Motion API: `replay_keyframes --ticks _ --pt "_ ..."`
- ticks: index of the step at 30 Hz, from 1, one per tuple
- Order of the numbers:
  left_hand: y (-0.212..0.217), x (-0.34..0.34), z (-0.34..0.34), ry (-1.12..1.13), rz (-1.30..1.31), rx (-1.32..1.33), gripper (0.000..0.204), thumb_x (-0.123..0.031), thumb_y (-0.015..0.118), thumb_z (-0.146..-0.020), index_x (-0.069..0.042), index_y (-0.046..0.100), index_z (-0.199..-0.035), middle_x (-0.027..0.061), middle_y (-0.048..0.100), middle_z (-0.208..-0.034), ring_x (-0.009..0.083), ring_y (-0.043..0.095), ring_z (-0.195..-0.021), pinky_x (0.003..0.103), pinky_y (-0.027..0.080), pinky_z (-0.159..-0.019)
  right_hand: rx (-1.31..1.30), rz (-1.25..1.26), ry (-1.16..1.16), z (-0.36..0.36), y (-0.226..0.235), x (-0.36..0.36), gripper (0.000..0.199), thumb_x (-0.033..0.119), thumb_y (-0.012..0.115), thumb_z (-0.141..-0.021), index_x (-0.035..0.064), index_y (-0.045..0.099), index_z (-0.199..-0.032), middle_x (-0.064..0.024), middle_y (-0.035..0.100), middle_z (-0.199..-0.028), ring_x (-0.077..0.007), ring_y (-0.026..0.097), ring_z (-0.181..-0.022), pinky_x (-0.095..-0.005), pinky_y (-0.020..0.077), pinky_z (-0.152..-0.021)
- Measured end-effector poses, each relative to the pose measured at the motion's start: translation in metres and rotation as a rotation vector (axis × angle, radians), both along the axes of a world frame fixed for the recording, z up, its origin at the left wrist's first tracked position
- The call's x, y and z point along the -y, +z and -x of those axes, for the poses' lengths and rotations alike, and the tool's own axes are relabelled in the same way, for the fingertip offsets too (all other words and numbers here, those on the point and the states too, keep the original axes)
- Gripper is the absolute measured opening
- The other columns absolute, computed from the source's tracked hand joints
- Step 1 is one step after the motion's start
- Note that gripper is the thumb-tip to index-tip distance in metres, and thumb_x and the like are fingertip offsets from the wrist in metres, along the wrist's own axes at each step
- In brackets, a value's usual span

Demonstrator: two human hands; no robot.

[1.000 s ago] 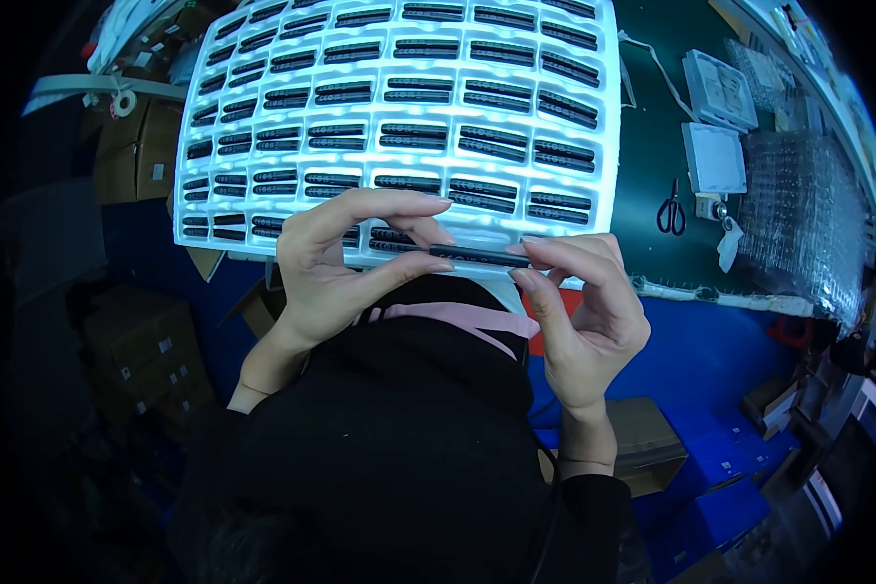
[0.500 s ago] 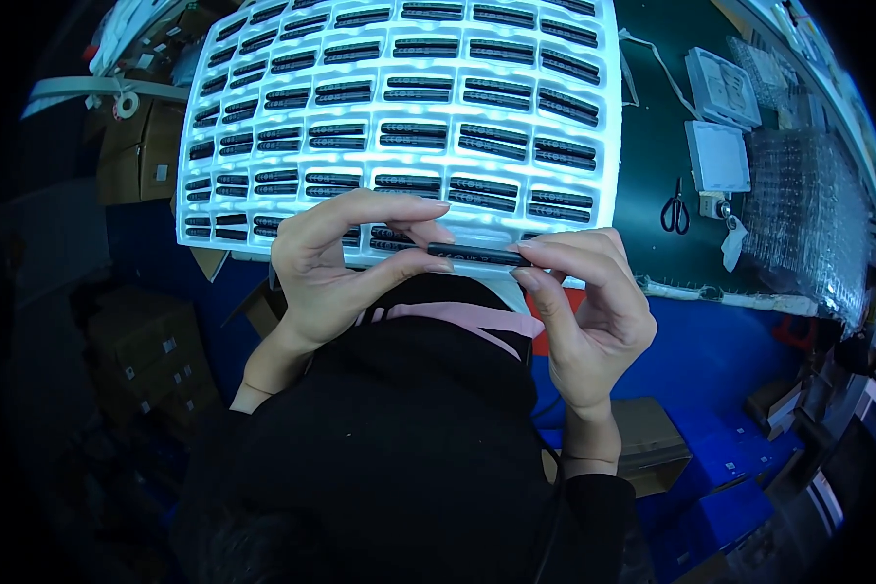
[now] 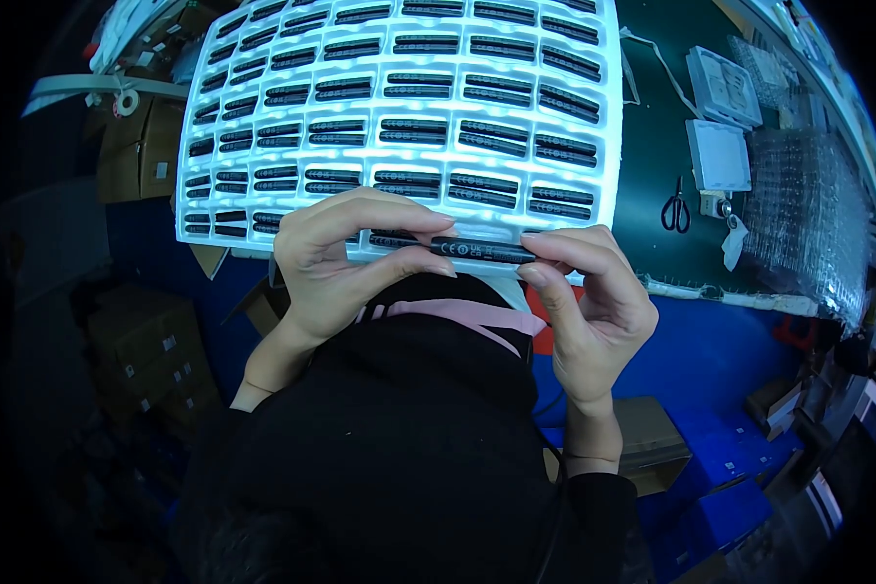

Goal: Unpacking a box and inspecting small electronic components from a multi-slot tray at a factory workstation.

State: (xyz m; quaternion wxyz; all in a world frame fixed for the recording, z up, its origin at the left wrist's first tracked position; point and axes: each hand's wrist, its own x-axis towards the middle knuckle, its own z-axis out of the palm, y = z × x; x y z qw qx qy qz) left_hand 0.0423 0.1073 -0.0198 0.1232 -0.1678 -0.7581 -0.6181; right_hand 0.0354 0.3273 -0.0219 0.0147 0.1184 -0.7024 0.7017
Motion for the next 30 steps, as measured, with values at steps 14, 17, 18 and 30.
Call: replay_keyframes --ticks 14,17,18,30 --pt "-0.020 -0.002 -0.006 0.082 0.268 0.032 0.022 -0.006 0.083 -0.074 -0.009 0.078 -0.095 0.0033 0.075 -0.091 0.0137 0.064 -0.081 0.025 0.051 -0.075 -0.019 -0.345 -0.008 0.003 -0.005 0.003 0.017 0.000 0.076 -0.084 0.0015 0.075 -0.101 -0.0080 0.068 -0.094 -0.0136 0.053 -0.077 -0.0251 0.0436 -0.067" --pt "-0.026 -0.003 -0.011 0.126 0.536 0.009 0.014 -0.007 0.080 -0.079 -0.011 0.077 -0.092 -0.0019 0.069 -0.090 0.0120 0.056 -0.080 0.027 0.044 -0.078 -0.120 -0.572 -0.061 0.000 -0.013 0.003 0.015 0.003 0.075 -0.086 0.0030 0.075 -0.101 -0.0045 0.062 -0.090 -0.0121 0.048 -0.073 -0.0235 0.0394 -0.064" --pt "-0.027 -0.004 -0.011 0.128 0.535 0.011 0.014 -0.007 0.080 -0.079 -0.011 0.077 -0.092 -0.0019 0.069 -0.090 0.0120 0.056 -0.080 0.027 0.044 -0.078 -0.119 -0.572 -0.058 -0.001 -0.013 0.003 0.015 0.003 0.075 -0.086 0.0030 0.075 -0.101 -0.0045 0.062 -0.090 -0.0121 0.048 -0.073 -0.0235 0.0394 -0.064" --pt "-0.033 -0.003 -0.012 0.125 0.445 0.098 0.015 -0.014 0.084 -0.076 -0.015 0.079 -0.090 -0.0026 0.062 -0.096 0.0134 0.046 -0.081 0.027 0.037 -0.078 -0.200 -0.724 -0.057 -0.024 -0.017 0.007 0.015 0.004 0.076 -0.084 0.0059 0.078 -0.100 -0.0022 0.055 -0.081 -0.0112 0.044 -0.073 -0.0233 0.0346 -0.059"
